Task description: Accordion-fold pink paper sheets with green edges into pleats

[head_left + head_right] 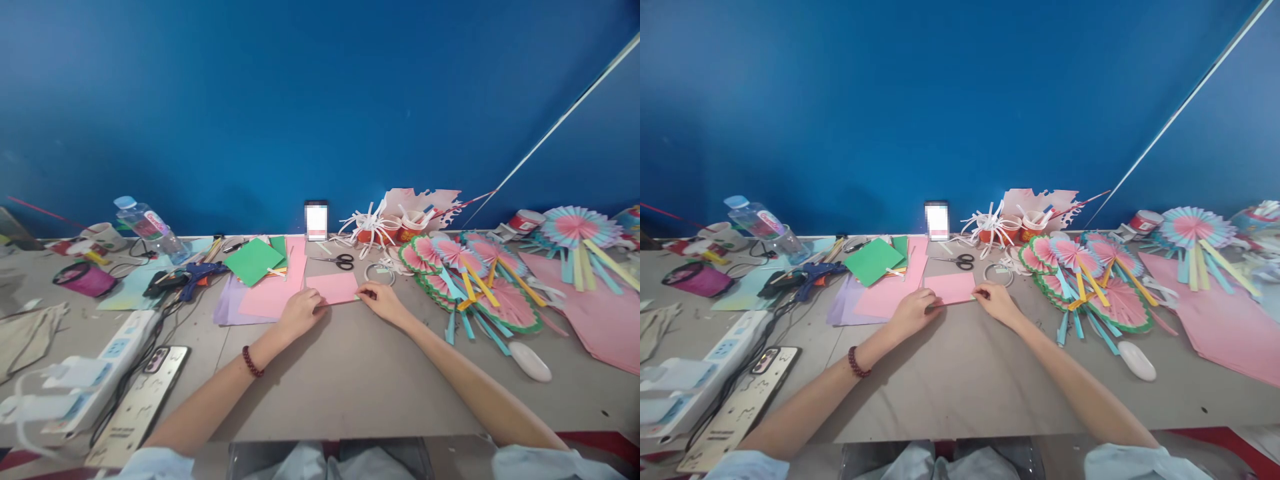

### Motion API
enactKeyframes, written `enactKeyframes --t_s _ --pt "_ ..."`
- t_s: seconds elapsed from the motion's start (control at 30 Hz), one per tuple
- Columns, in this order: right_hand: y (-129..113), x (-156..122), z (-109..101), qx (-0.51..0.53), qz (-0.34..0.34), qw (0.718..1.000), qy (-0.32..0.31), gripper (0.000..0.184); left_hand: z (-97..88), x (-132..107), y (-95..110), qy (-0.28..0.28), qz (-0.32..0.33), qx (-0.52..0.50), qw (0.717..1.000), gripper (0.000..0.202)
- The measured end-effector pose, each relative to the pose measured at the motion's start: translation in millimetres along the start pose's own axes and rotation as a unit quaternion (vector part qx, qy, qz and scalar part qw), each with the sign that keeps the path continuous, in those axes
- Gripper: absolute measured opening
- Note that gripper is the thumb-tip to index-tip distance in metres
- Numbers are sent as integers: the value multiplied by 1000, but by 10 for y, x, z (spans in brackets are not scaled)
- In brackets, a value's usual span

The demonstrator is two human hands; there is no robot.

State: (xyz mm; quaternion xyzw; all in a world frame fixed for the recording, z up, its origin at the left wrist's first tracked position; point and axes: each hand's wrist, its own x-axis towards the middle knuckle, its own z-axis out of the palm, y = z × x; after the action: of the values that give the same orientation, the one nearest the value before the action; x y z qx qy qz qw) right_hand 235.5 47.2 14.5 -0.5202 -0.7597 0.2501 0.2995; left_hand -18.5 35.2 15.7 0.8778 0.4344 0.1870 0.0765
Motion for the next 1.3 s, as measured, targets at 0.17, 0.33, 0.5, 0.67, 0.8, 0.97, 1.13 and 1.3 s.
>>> enactKeyframes --t_s 0.17,0.33,0.5,0.67,0.8,0.97,1.13,1.3 --pt "60 -1 31 1 -10 1000 0 19 74 108 83 0 53 83 995 15" --pt "112 0 67 2 -20 1000 4 17 235 278 251 1 123 134 983 17" --pt "98 -9 50 -4 -30 1000 4 17 341 367 309 3 129 137 982 13" --pt "103 -40 -18 18 -41 999 -23 15 363 346 269 21 134 131 982 11" --pt "147 -54 -26 25 -46 998 -35 18 395 337 233 23 143 124 982 14" --pt "196 -61 52 4 -70 998 7 18 424 336 203 50 132 101 985 15" --pt "105 -87 37 -15 -99 992 78 18 326 339 241 94 104 53 989 17" --pt "-186 -101 -140 22 -66 995 73 16 115 345 341 143 84 -73 983 26"
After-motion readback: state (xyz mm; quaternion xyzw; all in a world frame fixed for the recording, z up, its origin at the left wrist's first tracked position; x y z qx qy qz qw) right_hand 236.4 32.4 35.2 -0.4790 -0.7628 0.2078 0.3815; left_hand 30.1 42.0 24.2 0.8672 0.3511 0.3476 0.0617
